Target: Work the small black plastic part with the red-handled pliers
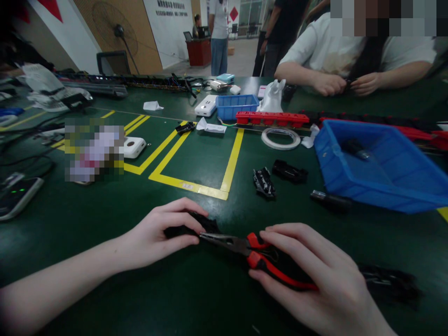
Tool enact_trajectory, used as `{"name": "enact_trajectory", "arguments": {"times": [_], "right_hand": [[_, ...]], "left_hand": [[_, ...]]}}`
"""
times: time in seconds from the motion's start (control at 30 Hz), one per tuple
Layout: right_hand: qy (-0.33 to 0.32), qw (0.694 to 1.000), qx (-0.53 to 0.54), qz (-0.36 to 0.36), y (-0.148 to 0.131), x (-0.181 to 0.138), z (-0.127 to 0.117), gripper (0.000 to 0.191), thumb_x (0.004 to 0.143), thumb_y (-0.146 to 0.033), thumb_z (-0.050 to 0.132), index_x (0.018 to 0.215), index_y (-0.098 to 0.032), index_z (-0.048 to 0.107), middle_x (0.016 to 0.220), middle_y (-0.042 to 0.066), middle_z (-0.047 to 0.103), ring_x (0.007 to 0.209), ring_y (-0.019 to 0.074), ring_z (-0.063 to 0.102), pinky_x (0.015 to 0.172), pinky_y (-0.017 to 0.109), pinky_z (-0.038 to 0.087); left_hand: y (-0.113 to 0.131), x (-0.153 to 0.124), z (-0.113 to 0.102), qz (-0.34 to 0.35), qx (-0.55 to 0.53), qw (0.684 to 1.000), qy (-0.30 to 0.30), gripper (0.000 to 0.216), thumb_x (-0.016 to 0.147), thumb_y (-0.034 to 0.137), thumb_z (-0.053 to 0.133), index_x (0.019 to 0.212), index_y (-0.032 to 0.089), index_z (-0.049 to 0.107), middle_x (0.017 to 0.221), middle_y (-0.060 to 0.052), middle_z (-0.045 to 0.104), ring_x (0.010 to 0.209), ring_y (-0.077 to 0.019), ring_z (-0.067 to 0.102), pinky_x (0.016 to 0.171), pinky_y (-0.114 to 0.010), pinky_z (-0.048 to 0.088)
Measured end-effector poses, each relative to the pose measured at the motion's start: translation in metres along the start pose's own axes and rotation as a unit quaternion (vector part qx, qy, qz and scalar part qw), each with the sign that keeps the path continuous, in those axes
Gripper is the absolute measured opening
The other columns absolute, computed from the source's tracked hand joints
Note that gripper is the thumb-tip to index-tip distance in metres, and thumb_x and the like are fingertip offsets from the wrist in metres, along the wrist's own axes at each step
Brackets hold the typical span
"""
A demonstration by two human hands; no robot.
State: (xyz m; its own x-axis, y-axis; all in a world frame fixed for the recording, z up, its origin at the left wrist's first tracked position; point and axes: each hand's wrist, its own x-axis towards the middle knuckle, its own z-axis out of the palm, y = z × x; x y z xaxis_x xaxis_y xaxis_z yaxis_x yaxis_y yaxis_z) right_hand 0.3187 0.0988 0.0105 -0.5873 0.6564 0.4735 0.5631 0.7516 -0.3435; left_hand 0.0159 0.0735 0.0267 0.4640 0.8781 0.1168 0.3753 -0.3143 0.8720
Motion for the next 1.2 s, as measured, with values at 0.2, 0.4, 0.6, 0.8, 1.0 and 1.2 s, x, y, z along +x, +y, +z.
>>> {"name": "enact_trajectory", "arguments": {"times": [0.2,0.4,0.6,0.8,1.0,1.2], "right_hand": [[-0.001,1.000,-0.001,0.000,0.0008,-0.0016,-0.0019,0.034,0.084,-0.034,0.068,0.117,-0.028,0.062,0.106,0.006,0.068,0.082,0.0218,0.070,0.072,0.036,0.061],[-0.009,1.000,-0.002,-0.001,0.0041,-0.0043,-0.0028,0.038,0.082,-0.033,0.070,0.119,-0.028,0.062,0.108,0.006,0.068,0.085,0.0229,0.071,0.074,0.036,0.061],[-0.020,1.000,0.017,-0.017,0.0072,-0.0018,-0.0002,0.044,0.082,-0.035,0.068,0.124,-0.026,0.060,0.108,0.007,0.069,0.086,0.0234,0.071,0.073,0.037,0.061],[-0.049,0.998,0.010,-0.043,0.0054,0.0032,-0.0026,0.048,0.080,-0.033,0.068,0.127,-0.024,0.059,0.106,0.007,0.071,0.085,0.0223,0.071,0.066,0.032,0.061],[-0.062,0.997,-0.002,-0.047,0.0073,0.0012,0.0001,0.047,0.081,-0.031,0.065,0.127,-0.023,0.059,0.107,0.009,0.070,0.086,0.0229,0.070,0.066,0.032,0.060],[-0.045,0.999,0.001,-0.023,0.0058,0.0001,0.0029,0.044,0.083,-0.032,0.064,0.126,-0.024,0.060,0.108,0.008,0.069,0.087,0.0230,0.069,0.068,0.034,0.058]], "left_hand": [[-0.0053,-0.0003,-0.0008,0.015,0.002,1.000,0.004,0.015,0.089,0.016,0.066,0.103,0.021,0.071,0.126,-0.006,0.060,0.116,-0.0202,0.058,0.102,-0.039,0.050],[-0.0056,-0.0003,-0.0009,0.008,-0.001,1.000,-0.001,0.014,0.089,0.018,0.066,0.102,0.021,0.072,0.125,-0.006,0.061,0.115,-0.0214,0.059,0.101,-0.041,0.051],[-0.0028,0.0003,-0.0017,-0.002,-0.021,1.000,0.007,0.014,0.089,0.017,0.067,0.101,0.020,0.073,0.125,-0.006,0.062,0.115,-0.0201,0.060,0.101,-0.038,0.050],[-0.0036,0.0008,-0.0014,0.013,-0.023,1.000,-0.001,0.014,0.088,0.017,0.068,0.101,0.019,0.074,0.122,-0.007,0.064,0.112,-0.0191,0.061,0.098,-0.035,0.051],[-0.0029,0.0006,-0.0007,0.018,-0.029,0.999,-0.005,0.016,0.088,0.017,0.069,0.102,0.019,0.074,0.122,-0.007,0.064,0.113,-0.0194,0.061,0.099,-0.035,0.051],[-0.0030,0.0004,-0.0005,0.006,-0.035,0.999,0.007,0.016,0.087,0.016,0.070,0.102,0.019,0.074,0.123,-0.005,0.063,0.114,-0.0178,0.060,0.100,-0.033,0.050]]}}
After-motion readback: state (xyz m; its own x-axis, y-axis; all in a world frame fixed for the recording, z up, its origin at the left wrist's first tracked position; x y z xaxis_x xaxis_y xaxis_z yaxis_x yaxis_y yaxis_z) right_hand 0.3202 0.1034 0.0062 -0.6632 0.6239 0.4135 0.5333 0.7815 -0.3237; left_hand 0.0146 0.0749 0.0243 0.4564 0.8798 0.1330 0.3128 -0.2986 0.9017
